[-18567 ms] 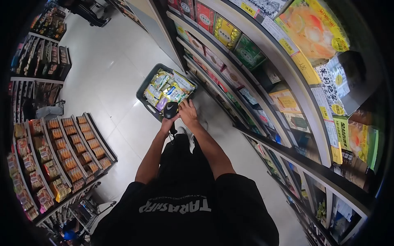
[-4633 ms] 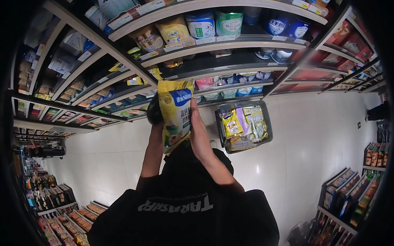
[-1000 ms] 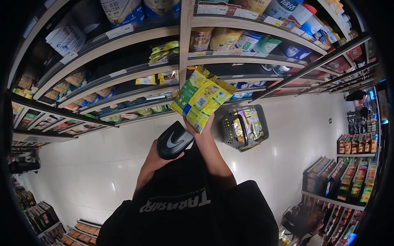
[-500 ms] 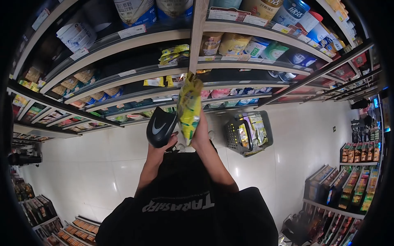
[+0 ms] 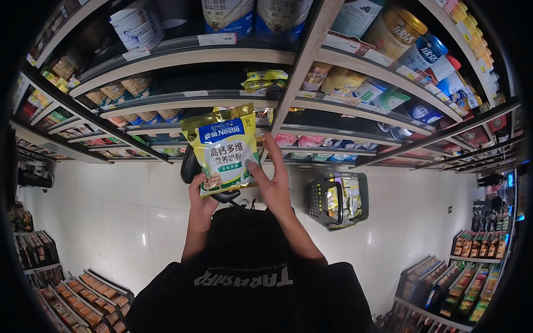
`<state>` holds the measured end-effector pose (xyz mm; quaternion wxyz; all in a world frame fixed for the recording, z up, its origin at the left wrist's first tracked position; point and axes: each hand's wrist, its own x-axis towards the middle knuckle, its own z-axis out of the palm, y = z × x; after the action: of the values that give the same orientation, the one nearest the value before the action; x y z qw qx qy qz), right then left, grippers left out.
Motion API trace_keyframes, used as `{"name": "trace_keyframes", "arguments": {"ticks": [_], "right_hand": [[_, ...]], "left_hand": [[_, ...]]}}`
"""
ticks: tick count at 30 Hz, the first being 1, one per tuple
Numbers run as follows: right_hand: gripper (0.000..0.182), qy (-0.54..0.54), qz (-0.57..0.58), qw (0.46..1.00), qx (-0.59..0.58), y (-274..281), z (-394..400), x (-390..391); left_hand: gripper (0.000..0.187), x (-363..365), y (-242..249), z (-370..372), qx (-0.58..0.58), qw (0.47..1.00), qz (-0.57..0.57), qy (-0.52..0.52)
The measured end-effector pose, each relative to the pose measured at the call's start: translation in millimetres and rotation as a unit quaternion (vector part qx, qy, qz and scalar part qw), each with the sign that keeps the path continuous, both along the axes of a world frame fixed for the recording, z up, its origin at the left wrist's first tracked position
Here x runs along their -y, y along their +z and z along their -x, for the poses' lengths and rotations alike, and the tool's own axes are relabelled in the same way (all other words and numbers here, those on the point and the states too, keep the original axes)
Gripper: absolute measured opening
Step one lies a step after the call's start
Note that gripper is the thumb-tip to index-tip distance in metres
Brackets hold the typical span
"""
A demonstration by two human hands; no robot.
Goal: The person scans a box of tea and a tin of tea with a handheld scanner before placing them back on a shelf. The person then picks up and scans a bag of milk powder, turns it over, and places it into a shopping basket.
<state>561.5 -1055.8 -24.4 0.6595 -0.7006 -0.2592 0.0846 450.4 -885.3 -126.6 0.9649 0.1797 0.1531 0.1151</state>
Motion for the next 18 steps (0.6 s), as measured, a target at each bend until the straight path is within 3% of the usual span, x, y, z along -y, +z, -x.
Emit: {"name": "trace_keyframes", "arguments": {"ticks": [3, 7, 12, 15, 18], "right_hand": [[0.073, 0.033, -0.085, 0.984, -0.154, 13, -13, -5], [0.075, 0.11, -0.074, 0.972, -0.192, 12, -40, -5], [0.052, 0.27, 0.035, 0.947, -0.172, 20, -101, 4], [0.054, 0.405, 0.132, 0.895, -0.132, 32, -128, -4], [0.055, 0.48, 0.254, 0.82, -0.181, 48, -138, -28]], "left_hand": [[0.055, -5, -10, 0, 0.026, 0.998, 0.046, 0.017], [0.049, -15, -25, 0, 0.049, 0.998, 0.032, -0.019], [0.048, -29, -43, 12, -0.039, 0.995, -0.027, -0.086], [0.044, -26, -22, 8, -0.074, 0.993, -0.049, -0.083], [0.04, -38, -43, 6, -0.061, 0.993, -0.072, -0.073]]}}
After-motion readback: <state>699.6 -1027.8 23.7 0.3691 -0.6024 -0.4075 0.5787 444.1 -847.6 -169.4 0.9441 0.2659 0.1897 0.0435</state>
